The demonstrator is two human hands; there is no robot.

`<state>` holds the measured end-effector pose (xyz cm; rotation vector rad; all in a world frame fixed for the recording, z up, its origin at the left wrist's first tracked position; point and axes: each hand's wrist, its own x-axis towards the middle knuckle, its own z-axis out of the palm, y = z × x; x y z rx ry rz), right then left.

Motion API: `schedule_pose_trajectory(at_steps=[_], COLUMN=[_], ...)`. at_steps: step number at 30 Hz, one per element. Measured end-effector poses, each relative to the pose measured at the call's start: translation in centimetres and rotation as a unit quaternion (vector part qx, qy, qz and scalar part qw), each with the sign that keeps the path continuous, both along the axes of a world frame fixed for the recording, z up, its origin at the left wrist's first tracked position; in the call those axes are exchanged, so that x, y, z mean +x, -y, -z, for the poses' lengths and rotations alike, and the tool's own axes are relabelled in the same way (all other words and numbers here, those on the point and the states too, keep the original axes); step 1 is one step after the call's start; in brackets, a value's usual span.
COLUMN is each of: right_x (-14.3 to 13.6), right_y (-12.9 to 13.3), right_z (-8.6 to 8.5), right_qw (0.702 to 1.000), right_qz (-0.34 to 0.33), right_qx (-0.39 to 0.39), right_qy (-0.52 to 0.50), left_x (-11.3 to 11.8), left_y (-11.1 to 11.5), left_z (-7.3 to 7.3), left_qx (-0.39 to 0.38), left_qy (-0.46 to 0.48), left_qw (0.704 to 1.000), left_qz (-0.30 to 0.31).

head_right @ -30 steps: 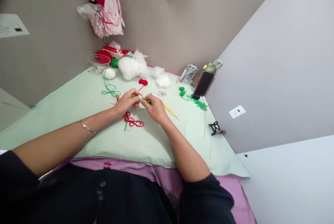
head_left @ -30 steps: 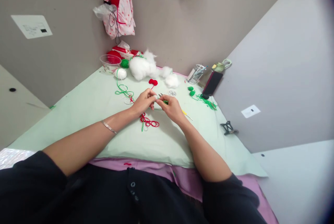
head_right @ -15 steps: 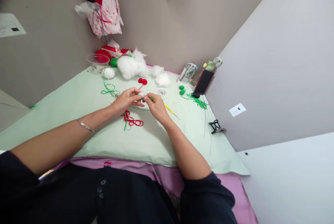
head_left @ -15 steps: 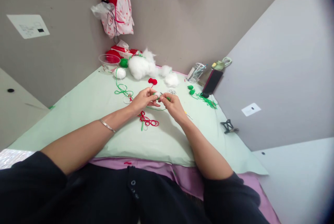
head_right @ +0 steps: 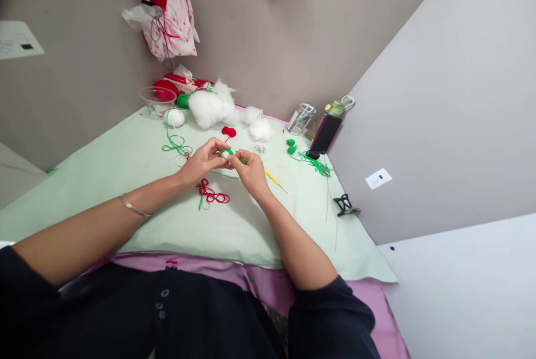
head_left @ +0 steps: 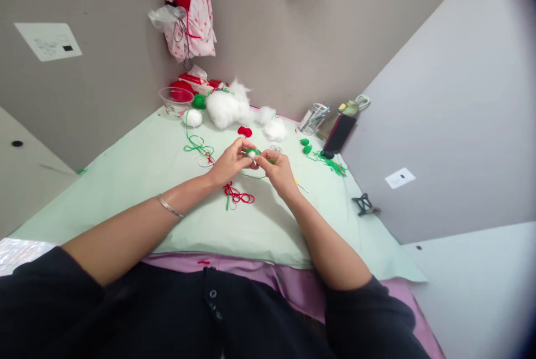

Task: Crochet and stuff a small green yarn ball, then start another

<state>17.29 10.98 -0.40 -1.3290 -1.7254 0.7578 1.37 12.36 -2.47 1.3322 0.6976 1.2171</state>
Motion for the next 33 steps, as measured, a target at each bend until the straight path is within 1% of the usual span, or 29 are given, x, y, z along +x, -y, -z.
schedule_pose_trajectory(at_steps=[2,5,8,13,16,18,20,23,27,30,33], right_x=[0.2,0.4,0.4,-0.2,-0.7,-1.0,-1.0,-0.5,0.4,0.5,-0.1], right_y=[0.0,0.2,0.4,0.8,1.1,1.2,1.1,0.8,0.3,0.3,0.7], right_z=[-0.1,-0.1,0.1,0.4,0.3,0.3,0.2,0.2,0.1,0.0,0.1], right_qw=[1.000,0.999,0.998,0.995,0.992,0.992,0.992,0.993,0.996,0.998,0.998], right_qz=[0.012,0.017,0.009,-0.008,-0.005,0.005,0.016,0.029,0.037,0.027,0.013], right_qx=[0.013,0.023,0.021,0.016,0.029,0.035,0.032,0.023,0.020,0.016,0.013], right_qy=[0.010,0.034,0.061,0.102,0.120,0.125,0.125,0.112,0.075,0.052,0.058], left_x=[-0.3,-0.6,-0.6,-0.5,-0.4,-0.3,-0.3,-0.6,-1.0,-0.9,-0.4], left_y=[-0.1,-0.4,-0.7,-1.0,-1.0,-1.0,-1.0,-1.0,-0.9,-0.8,-1.0], left_z=[-0.2,-0.3,0.0,0.6,0.8,0.8,0.6,0.1,-0.5,-0.4,0.1], left_qx=[-0.001,0.002,0.006,0.017,0.021,0.016,0.002,-0.021,-0.027,-0.023,-0.017], left_qy=[0.001,-0.009,-0.036,-0.084,-0.101,-0.101,-0.093,-0.072,-0.046,-0.040,-0.040], left_qw=[1.000,1.000,0.999,0.996,0.993,0.993,0.995,0.997,0.998,0.998,0.999], left_qz=[0.021,0.027,0.012,-0.032,-0.054,-0.058,-0.046,-0.004,0.043,0.035,-0.005])
